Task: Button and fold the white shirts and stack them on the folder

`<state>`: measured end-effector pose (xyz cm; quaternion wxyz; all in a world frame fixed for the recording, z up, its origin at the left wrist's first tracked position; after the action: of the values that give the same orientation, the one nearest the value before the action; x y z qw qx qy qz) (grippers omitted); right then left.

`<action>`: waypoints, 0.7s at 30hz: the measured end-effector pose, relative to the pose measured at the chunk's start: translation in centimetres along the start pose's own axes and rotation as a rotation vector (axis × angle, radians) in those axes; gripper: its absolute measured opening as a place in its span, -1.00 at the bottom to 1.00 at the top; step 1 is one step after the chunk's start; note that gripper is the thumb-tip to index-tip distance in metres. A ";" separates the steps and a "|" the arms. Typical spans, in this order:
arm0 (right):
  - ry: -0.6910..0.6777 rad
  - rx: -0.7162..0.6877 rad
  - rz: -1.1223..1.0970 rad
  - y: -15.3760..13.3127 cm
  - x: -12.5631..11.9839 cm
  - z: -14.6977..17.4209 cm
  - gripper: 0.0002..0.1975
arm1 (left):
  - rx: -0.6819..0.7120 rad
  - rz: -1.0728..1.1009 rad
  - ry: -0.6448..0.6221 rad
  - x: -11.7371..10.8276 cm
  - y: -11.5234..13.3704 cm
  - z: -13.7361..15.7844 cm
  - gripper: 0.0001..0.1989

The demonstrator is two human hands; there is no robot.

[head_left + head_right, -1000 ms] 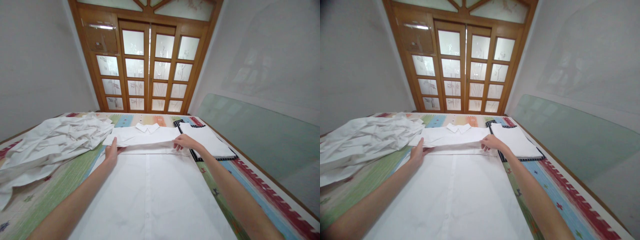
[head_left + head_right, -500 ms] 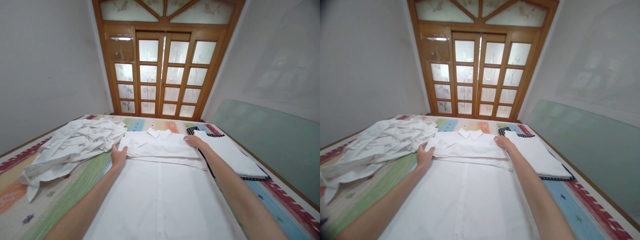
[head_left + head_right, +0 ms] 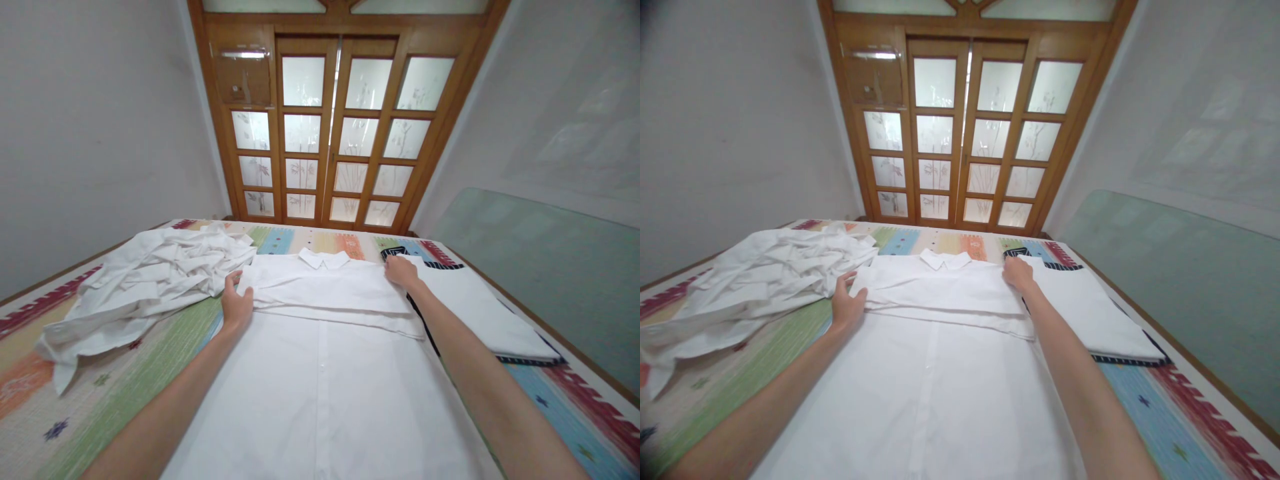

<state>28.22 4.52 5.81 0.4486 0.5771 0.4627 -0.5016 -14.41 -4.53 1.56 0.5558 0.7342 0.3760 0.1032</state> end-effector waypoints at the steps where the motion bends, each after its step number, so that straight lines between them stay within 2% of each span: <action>1: 0.016 0.017 -0.002 0.2 0.1 0.1 -0.68 | 0.015 -0.009 0.002 0.0 0.0 0.0 -0.53; 4: 0.059 0.039 0.014 0.3 0.5 0.5 -0.67 | 0.060 -0.042 -0.031 0.0 0.0 -0.2 -0.65; 7: 0.079 0.038 0.046 -0.1 0.9 1.0 -0.67 | 0.046 -0.079 -0.100 0.2 -0.2 -0.4 -0.78; 12: 0.159 0.002 0.043 -1.4 0.7 2.0 -0.65 | -0.023 -0.054 -0.135 0.2 -0.2 -0.5 -0.80; 15: 0.172 -0.098 0.010 -2.3 1.1 3.4 -0.67 | -0.033 -0.051 -0.149 0.3 0.0 -0.7 -0.79; 21: 0.081 -0.322 0.007 -3.1 3.7 9.2 -0.49 | 0.025 -0.003 -0.162 0.5 -0.3 -0.9 -0.74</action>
<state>23.90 -3.67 1.11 0.5179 0.5191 0.5530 -0.3955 -14.68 -3.48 1.48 0.5755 0.7464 0.3322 0.0377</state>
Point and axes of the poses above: each hand's wrist, its own z-axis away from the middle knuckle, its own x-axis out of the palm, y = z × x, the point moved 2 cm from there along -z, towards the middle knuckle
